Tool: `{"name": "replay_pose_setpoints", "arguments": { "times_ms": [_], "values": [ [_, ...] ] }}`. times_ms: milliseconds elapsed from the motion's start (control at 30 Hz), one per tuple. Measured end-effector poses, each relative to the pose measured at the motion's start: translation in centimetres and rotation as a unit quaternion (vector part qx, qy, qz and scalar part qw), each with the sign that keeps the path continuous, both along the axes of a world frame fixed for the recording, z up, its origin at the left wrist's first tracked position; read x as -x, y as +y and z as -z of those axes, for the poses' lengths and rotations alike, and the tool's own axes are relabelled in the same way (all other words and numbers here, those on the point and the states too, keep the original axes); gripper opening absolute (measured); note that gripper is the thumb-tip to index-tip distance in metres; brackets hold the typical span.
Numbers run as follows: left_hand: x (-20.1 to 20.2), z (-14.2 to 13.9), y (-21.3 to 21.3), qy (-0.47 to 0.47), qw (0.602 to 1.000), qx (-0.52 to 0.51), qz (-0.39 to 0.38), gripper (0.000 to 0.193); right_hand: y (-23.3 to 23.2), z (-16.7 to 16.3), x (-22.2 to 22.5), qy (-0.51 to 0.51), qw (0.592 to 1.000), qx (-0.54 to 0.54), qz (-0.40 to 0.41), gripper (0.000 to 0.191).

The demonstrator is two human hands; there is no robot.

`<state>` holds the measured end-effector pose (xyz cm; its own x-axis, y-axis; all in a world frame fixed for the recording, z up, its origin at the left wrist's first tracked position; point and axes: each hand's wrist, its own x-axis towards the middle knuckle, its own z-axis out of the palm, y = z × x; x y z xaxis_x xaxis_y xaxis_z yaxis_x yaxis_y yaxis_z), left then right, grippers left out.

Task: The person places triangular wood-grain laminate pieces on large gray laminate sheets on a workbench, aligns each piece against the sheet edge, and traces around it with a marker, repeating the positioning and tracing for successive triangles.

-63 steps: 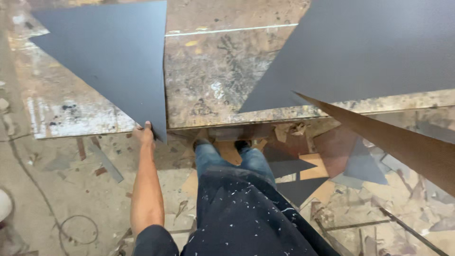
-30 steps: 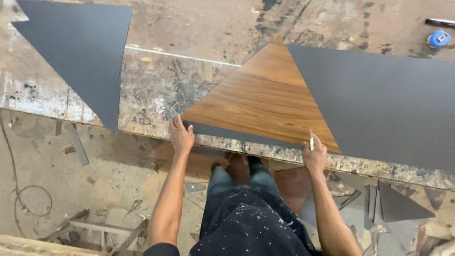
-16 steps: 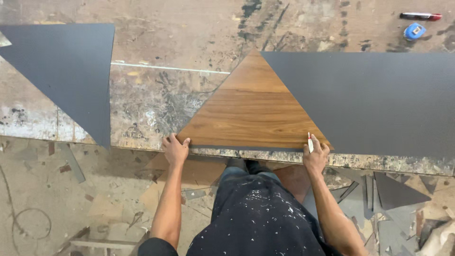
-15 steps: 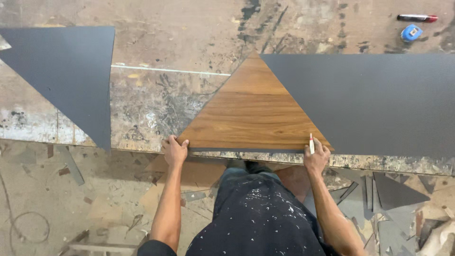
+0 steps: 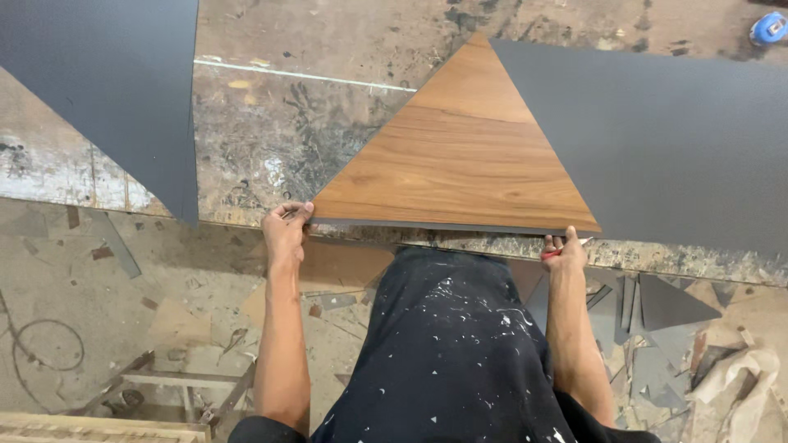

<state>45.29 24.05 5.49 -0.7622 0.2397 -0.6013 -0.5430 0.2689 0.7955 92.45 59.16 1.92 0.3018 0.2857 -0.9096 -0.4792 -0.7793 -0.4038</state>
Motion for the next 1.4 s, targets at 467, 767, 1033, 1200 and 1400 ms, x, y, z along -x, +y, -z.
{"name": "replay_pose_setpoints", "arguments": {
  "times_ms": [467,767,1033,1200,1400],
  "values": [
    [-5.5,5.5,5.6,-0.015,0.956,-0.036,-0.290,0.012,0.9,0.3,-1.0,-0.141,0.988,-0.065,0.013,0.016],
    [-5.0,3.4,6.3,0.009,0.948,-0.037,-0.316,0.015,0.6,1.3,-1.2,-0.066,0.996,-0.056,-0.017,0.016],
    [-5.0,3.6,6.2,0.035,0.943,-0.002,-0.331,0.018,0.2,2.1,-1.5,-0.022,0.998,-0.052,0.007,0.026],
    [-5.2,4.3,6.6,0.027,0.944,0.013,-0.328,0.022,0.2,2.1,-1.0,-0.091,0.994,-0.056,0.025,0.027],
    [-5.5,5.1,5.9,0.037,0.965,-0.009,-0.261,0.014,0.1,1.8,-0.6,-0.095,0.987,-0.078,0.100,0.015]
  ]
}}
